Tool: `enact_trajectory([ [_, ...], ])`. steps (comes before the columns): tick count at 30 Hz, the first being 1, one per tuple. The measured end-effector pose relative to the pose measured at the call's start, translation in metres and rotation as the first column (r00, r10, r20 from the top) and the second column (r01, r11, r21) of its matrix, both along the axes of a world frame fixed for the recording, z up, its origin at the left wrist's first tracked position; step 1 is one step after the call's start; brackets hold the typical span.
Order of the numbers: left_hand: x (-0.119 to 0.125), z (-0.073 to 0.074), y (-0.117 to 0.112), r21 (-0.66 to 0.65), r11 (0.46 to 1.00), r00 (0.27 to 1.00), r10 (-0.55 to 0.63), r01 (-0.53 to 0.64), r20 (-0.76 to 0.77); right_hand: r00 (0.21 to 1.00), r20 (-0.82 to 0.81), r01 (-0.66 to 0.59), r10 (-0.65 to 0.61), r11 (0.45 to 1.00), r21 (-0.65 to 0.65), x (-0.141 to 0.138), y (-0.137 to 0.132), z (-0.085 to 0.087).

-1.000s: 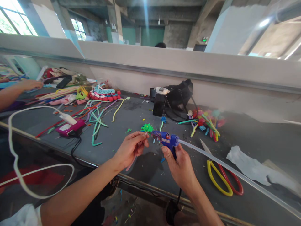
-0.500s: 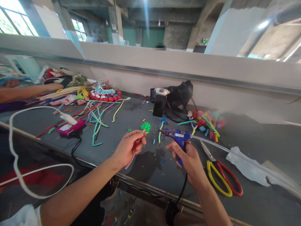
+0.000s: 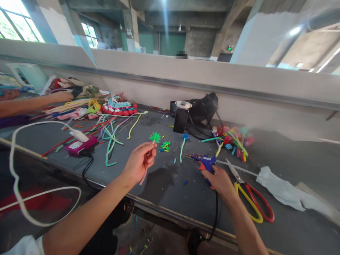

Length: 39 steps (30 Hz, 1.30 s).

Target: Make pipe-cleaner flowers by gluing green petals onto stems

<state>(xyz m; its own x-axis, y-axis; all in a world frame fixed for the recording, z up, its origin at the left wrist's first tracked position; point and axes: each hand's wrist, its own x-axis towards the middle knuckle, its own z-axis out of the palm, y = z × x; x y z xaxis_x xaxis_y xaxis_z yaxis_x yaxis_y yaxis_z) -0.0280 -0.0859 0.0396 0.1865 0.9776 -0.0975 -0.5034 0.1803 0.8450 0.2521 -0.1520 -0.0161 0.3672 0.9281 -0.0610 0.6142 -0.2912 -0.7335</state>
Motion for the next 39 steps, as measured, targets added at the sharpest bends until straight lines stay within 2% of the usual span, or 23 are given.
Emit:
enact_trajectory([
  [4,-0.001,-0.003,0.002,0.007,1.0,1.0,-0.008,0.008,0.005,0.975,0.219,-0.054,0.047,0.998,0.024,0.002,0.003,0.0],
  [8,0.0,-0.006,0.003,0.0,1.0,1.0,-0.022,0.022,0.005,0.871,0.471,-0.104,0.139,0.99,-0.1,-0.006,-0.001,0.007],
  [12,-0.001,-0.006,0.003,-0.02,1.0,1.0,-0.023,0.023,0.002,0.804,0.584,0.023,0.11,0.976,-0.216,-0.021,-0.009,0.021],
  [14,-0.002,-0.006,0.003,-0.026,0.999,1.0,-0.025,0.025,0.003,0.778,0.623,0.078,0.08,0.972,-0.223,-0.029,-0.007,0.032],
  [16,-0.003,-0.006,0.003,-0.029,0.999,1.0,-0.025,0.026,0.005,0.778,0.622,0.041,0.085,0.982,-0.185,-0.038,0.002,0.042],
  [20,-0.003,-0.006,0.004,-0.037,0.999,1.0,-0.018,0.018,0.01,0.822,0.528,-0.192,0.215,0.976,-0.098,-0.063,0.048,0.052],
  [25,0.0,-0.006,0.003,-0.048,0.999,1.0,-0.023,0.024,0.01,0.827,0.495,-0.261,0.265,0.962,-0.078,-0.087,0.124,0.037],
  [28,0.003,-0.007,0.002,-0.062,0.997,0.999,-0.034,0.034,0.0,0.819,0.496,-0.285,0.287,0.955,-0.083,-0.095,0.154,0.028],
  [33,0.008,-0.01,0.003,-0.06,0.997,0.999,-0.043,0.043,-0.011,0.764,0.497,-0.395,0.411,0.908,-0.143,-0.105,0.168,0.018],
  [36,0.01,-0.012,0.003,-0.059,0.997,0.999,-0.048,0.047,-0.013,0.752,0.513,-0.387,0.413,0.908,-0.164,-0.108,0.164,0.015],
  [39,0.011,-0.012,0.003,-0.056,0.997,0.999,-0.047,0.045,-0.02,0.762,0.524,-0.366,0.38,0.921,-0.136,-0.108,0.153,0.02],
])
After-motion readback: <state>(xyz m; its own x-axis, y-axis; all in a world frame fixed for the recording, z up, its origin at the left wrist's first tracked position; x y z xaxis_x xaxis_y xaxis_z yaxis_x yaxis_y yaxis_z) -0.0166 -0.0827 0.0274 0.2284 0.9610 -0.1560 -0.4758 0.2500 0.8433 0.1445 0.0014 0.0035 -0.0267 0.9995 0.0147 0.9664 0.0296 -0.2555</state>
